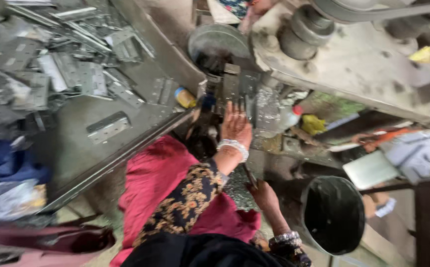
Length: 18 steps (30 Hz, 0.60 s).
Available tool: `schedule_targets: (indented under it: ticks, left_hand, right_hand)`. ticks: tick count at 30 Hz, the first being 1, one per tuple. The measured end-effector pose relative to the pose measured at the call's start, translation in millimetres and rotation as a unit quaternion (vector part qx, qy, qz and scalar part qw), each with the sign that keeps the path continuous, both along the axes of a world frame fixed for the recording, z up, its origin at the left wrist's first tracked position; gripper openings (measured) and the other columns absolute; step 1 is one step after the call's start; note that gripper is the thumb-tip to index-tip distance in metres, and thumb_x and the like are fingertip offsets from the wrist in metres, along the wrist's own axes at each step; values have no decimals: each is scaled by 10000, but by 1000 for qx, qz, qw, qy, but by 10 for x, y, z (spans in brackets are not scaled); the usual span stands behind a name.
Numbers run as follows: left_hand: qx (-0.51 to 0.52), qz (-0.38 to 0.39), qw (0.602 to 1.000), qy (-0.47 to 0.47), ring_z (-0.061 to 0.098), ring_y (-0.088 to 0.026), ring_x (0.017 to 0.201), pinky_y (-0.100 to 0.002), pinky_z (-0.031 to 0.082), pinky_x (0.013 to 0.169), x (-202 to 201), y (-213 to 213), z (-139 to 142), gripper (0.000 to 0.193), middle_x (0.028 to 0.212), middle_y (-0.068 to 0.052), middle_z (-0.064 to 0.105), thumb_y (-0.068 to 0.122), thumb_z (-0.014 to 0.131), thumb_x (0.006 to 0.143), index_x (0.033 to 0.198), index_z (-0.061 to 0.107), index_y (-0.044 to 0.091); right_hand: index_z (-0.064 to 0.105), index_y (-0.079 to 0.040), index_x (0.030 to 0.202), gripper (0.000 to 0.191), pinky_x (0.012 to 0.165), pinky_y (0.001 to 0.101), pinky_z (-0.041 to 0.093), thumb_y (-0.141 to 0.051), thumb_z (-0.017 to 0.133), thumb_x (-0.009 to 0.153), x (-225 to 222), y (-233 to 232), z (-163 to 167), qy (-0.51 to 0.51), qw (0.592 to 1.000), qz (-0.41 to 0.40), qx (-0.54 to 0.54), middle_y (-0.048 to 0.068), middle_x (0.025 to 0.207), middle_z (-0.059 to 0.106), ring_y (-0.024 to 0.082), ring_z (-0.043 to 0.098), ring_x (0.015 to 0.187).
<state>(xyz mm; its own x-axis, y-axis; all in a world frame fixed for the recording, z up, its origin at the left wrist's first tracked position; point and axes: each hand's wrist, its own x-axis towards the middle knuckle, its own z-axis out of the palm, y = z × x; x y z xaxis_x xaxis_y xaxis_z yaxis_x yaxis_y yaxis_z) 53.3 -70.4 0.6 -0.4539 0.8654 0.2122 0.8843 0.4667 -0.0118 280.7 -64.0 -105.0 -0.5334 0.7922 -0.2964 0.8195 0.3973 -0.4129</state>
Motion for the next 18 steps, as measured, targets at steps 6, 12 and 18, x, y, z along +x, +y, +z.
schedule_targets:
  ticks: [6,12,18]
  left_hand:
    - [-55,23,997,-43,146,-360,1576,-533,-10,1264,-102,128,167,450,1692,-134,233,184,405,1039,1422,559,5]
    - [-156,-10,985,-71,73,-336,1570,-584,-52,1236,-138,-170,574,499,1711,-109,109,152,451,980,1476,483,98]
    - [-75,35,996,23,277,-205,1495,-412,228,1078,-248,309,242,476,1730,-69,142,47,344,1080,1546,410,118]
  right_hand:
    - [654,-56,1080,465,748,547,533,-504,624,956,91,357,36,-15,990,73,117,264,922,705,465,686,905]
    - [694,-56,995,439,680,510,543,-492,675,940,144,103,-249,11,999,15,46,224,876,718,425,695,849]
    - [629,-46,1165,415,553,463,554,-412,638,970,138,492,-84,-42,935,210,281,201,903,707,391,698,730]
